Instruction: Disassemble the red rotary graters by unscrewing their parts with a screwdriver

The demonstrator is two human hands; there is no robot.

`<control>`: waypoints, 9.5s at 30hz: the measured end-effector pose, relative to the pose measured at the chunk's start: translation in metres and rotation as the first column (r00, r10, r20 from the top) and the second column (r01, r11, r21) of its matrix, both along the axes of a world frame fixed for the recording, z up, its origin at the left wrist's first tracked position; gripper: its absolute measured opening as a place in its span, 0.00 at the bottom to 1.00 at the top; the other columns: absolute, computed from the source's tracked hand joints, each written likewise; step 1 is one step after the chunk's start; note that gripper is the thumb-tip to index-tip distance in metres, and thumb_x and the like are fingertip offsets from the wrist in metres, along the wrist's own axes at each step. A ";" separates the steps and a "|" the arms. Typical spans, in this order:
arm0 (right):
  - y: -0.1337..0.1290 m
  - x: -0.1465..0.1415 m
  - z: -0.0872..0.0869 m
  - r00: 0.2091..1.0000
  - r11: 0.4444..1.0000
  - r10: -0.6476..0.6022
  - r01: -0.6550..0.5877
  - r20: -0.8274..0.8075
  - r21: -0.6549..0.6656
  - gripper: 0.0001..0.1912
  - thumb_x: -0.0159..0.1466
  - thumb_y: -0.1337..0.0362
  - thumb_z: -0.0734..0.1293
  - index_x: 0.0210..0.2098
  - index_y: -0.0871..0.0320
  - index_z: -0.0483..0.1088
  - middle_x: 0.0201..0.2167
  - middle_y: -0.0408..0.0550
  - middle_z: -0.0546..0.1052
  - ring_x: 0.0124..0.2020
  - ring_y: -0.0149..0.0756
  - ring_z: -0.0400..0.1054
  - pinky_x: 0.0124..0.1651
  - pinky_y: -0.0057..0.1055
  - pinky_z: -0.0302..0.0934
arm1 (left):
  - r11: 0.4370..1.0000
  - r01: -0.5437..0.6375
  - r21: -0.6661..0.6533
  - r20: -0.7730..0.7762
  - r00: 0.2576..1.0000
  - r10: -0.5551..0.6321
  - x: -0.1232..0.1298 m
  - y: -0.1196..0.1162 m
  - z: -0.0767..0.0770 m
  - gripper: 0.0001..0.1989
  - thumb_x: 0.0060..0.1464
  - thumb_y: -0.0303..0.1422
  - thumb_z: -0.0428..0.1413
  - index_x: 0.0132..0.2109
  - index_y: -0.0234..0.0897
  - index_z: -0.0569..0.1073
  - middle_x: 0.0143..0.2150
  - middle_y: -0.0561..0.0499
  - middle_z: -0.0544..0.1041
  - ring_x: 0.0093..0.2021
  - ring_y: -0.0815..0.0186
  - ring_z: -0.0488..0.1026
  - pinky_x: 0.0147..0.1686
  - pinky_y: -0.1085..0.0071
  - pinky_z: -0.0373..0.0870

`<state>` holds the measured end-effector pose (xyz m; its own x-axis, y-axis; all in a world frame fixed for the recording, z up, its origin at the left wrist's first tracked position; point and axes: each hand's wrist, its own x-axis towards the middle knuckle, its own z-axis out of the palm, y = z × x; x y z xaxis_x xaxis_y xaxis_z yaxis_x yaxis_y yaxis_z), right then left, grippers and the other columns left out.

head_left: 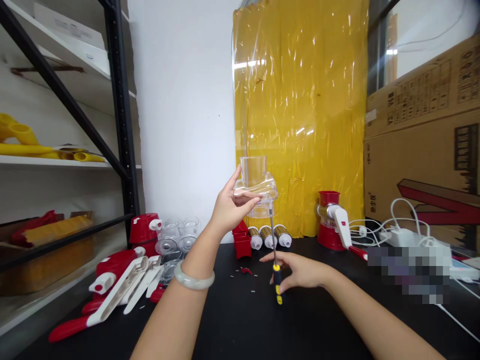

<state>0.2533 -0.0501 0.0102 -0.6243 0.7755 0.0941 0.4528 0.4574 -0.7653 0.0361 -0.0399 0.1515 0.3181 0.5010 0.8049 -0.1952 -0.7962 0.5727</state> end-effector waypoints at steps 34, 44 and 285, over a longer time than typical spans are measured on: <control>0.009 -0.010 -0.013 0.990 0.996 -0.044 0.034 -0.134 -0.077 0.23 0.46 0.59 0.78 0.38 0.60 0.71 0.35 0.45 0.77 0.30 0.30 0.68 0.34 0.27 0.61 | 1.000 -0.001 0.013 0.009 1.000 0.001 0.001 0.000 0.000 0.50 0.49 0.29 0.63 0.70 0.40 0.42 0.36 0.47 0.81 0.44 0.58 0.78 0.50 0.55 0.73; 0.010 -0.018 -0.019 0.984 0.988 -0.131 0.140 -0.124 0.072 0.19 0.49 0.60 0.76 0.36 0.58 0.68 0.29 0.42 0.75 0.29 0.32 0.67 0.32 0.27 0.61 | 1.000 -0.026 0.010 0.018 1.000 0.026 0.002 -0.004 0.000 0.50 0.49 0.28 0.62 0.71 0.39 0.41 0.36 0.47 0.81 0.44 0.59 0.78 0.50 0.58 0.73; 0.028 -0.033 -0.050 0.890 0.973 -0.114 0.189 -0.442 0.130 0.20 0.66 0.43 0.56 0.35 0.54 0.55 0.25 0.40 0.68 0.30 0.34 0.64 0.43 0.36 0.58 | 0.994 -0.100 -0.040 0.127 0.986 0.105 0.008 0.029 -0.005 0.49 0.48 0.28 0.63 0.70 0.36 0.44 0.34 0.49 0.81 0.41 0.61 0.79 0.50 0.58 0.74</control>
<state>0.2203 -0.0216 -0.0394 -0.3700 0.8071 0.4601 0.1718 0.5461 -0.8199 0.0439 -0.0109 0.1462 0.1586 0.5531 0.8179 -0.1874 -0.7964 0.5750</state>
